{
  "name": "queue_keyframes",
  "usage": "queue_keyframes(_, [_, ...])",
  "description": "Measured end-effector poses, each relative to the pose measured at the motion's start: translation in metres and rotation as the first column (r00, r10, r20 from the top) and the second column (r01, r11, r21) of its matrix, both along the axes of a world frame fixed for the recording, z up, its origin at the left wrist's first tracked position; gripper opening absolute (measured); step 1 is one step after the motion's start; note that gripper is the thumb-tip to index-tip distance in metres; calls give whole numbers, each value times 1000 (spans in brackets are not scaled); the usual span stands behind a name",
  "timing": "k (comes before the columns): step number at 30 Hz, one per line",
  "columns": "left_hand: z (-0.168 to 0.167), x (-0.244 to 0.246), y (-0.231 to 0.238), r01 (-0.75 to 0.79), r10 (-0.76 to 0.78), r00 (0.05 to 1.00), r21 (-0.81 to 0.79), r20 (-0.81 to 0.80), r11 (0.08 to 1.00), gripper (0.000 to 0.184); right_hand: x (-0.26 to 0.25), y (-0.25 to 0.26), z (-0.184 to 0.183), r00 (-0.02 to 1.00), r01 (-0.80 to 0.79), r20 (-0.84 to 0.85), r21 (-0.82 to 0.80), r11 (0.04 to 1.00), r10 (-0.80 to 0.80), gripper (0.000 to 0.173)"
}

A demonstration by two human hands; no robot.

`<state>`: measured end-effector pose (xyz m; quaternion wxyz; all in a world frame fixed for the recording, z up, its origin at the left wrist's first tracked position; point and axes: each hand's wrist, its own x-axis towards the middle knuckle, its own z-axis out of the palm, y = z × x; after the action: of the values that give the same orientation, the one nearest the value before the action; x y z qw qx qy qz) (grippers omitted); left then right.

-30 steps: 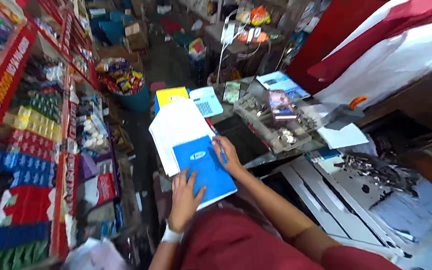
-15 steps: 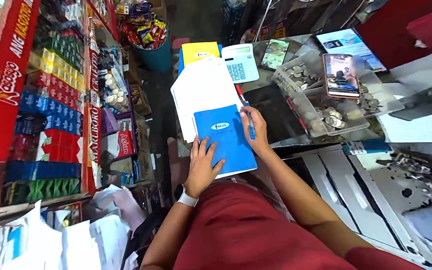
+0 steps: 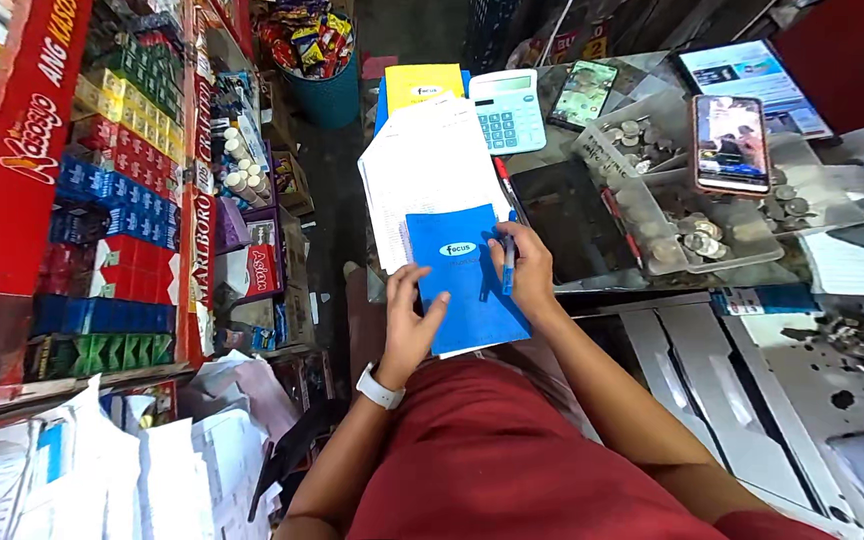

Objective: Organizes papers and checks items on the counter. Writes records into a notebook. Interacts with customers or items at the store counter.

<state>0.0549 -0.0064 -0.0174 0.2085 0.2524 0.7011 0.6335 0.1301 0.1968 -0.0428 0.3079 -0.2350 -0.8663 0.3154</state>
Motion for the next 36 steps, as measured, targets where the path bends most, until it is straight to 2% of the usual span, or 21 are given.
queue_keyframes(1, [3,-2,1,-36,28,990,62,135,997,52,2,-1,-1,1000,-8,-3,4,1000,8,30])
queue_keyframes(3, [4,-7,2,-32,9,955,70,296,997,58,5,-5,-2,1000,-16,-8,14,1000,16,30])
queue_keyframes(7, [-2,-11,6,78,-70,967,-22,243,997,55,6,-8,-4,1000,-27,-4,30,999,27,29])
queue_keyframes(12, [-2,-9,10,-44,25,927,42,375,998,49,10,-4,0,999,-37,-20,-44,998,36,29])
queue_keyframes(16, [1,-14,15,-108,66,903,76,424,991,50,16,-5,8,1000,-13,-4,-219,976,13,38])
queue_keyframes(18, [0,-17,18,-126,107,934,33,340,992,56,18,-7,13,1000,2,4,-305,952,-1,42])
queue_keyframes(19, [-1,-17,21,-134,136,966,-23,220,991,61,19,-8,15,1000,5,7,-340,940,-3,43])
queue_keyframes(20, [-3,-16,22,-137,142,989,-109,34,985,68,20,-8,18,1000,9,10,-365,931,-6,44])
queue_keyframes(22, [-5,-14,22,-106,6,942,-281,-336,954,80,21,-7,21,1000,22,20,-390,921,-15,44])
queue_keyframes(23, [-4,-12,21,-58,-101,893,-334,-438,941,77,22,-6,21,999,28,31,-392,919,-18,44])
queue_keyframes(24, [-1,-8,20,26,-228,848,-392,-478,920,70,22,-4,21,999,33,39,-390,920,-19,43])
queue_keyframes(26, [8,4,18,233,-500,749,-534,-435,813,64,24,-3,20,998,40,51,-378,925,-22,41])
queue_keyframes(28, [8,13,19,343,-643,644,-595,-415,727,57,23,-2,19,998,41,50,-365,930,-24,40])
queue_keyframes(31, [-3,19,18,316,-679,500,-617,-538,721,43,24,-3,19,999,32,43,-348,937,-18,39])
queue_keyframes(36, [-4,21,17,242,-699,360,-661,-618,710,46,43,-5,20,999,-10,40,-335,942,25,34])
